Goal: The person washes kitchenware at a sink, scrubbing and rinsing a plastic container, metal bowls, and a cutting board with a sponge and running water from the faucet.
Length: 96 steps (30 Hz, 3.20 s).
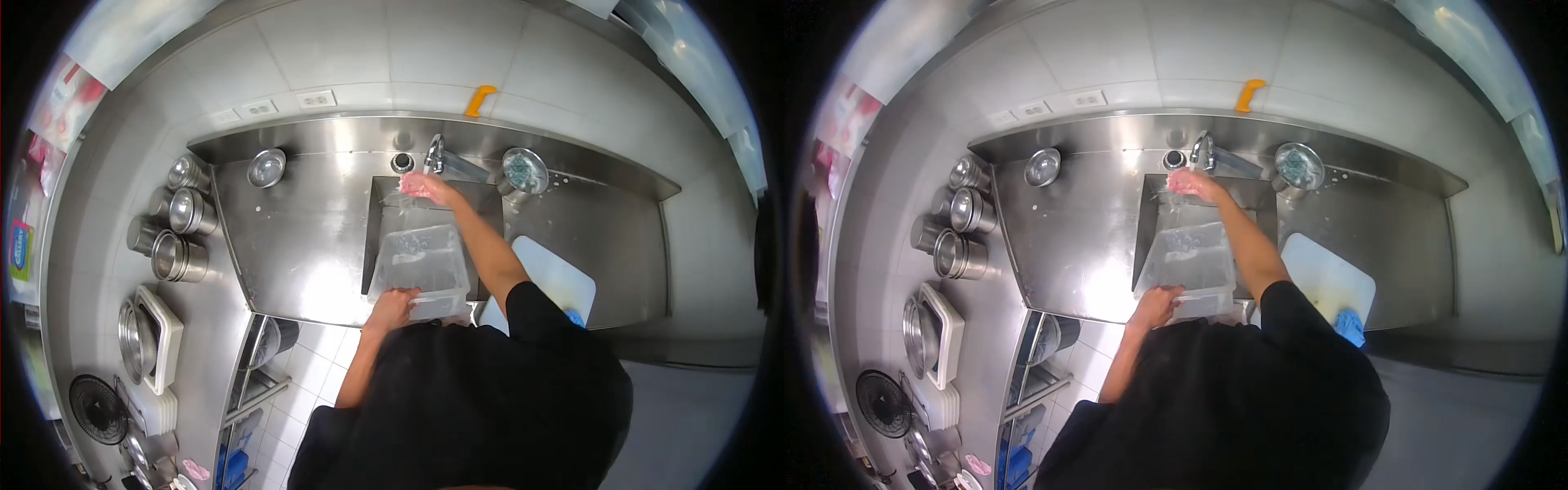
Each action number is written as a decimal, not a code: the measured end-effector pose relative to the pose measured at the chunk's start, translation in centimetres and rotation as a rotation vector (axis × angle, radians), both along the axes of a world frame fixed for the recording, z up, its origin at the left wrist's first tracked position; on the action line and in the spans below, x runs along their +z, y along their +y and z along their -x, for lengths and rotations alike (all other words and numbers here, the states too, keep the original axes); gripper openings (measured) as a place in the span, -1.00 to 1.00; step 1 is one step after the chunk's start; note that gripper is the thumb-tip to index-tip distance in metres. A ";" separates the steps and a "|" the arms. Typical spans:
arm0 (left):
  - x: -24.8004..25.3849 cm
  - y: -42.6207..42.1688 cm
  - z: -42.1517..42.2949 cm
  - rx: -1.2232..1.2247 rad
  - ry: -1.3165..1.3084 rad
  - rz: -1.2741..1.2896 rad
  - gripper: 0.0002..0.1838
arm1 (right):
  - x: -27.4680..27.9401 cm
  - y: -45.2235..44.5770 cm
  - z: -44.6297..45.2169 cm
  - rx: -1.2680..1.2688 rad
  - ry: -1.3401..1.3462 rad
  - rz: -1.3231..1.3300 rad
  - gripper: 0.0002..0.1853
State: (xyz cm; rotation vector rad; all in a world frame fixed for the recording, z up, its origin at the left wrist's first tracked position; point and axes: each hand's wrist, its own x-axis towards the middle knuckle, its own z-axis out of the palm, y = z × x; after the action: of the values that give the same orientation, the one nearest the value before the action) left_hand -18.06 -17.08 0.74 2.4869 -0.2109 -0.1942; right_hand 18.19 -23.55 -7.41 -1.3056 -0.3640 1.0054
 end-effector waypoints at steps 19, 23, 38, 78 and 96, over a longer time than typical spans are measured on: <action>-6.0 3.5 -5.3 -0.308 -0.244 -0.182 -0.79 | -2.3 -16.7 17.1 -0.815 0.045 0.114 -0.77; -7.8 3.3 -5.3 -0.385 -0.204 -0.075 -0.72 | 1.8 -16.1 18.7 -0.746 -0.401 0.508 -0.80; -7.8 -1.2 -23.1 0.860 -0.007 0.984 -0.31 | 2.5 -9.4 18.4 -0.345 -1.049 0.594 -0.66; -7.0 2.1 -8.4 0.822 -0.054 0.319 -0.40 | -4.6 -8.3 1.2 -0.454 0.492 -0.063 -0.67; -4.8 6.7 -11.2 1.002 0.110 0.548 0.04 | -1.2 3.7 4.4 -0.279 0.333 -0.012 -0.52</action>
State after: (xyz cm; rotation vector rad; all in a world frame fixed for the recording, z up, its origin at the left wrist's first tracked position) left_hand -6.87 -10.37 -4.05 1.7655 0.8941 0.1384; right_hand 13.84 -19.82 -8.64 -1.1168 0.0648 0.9591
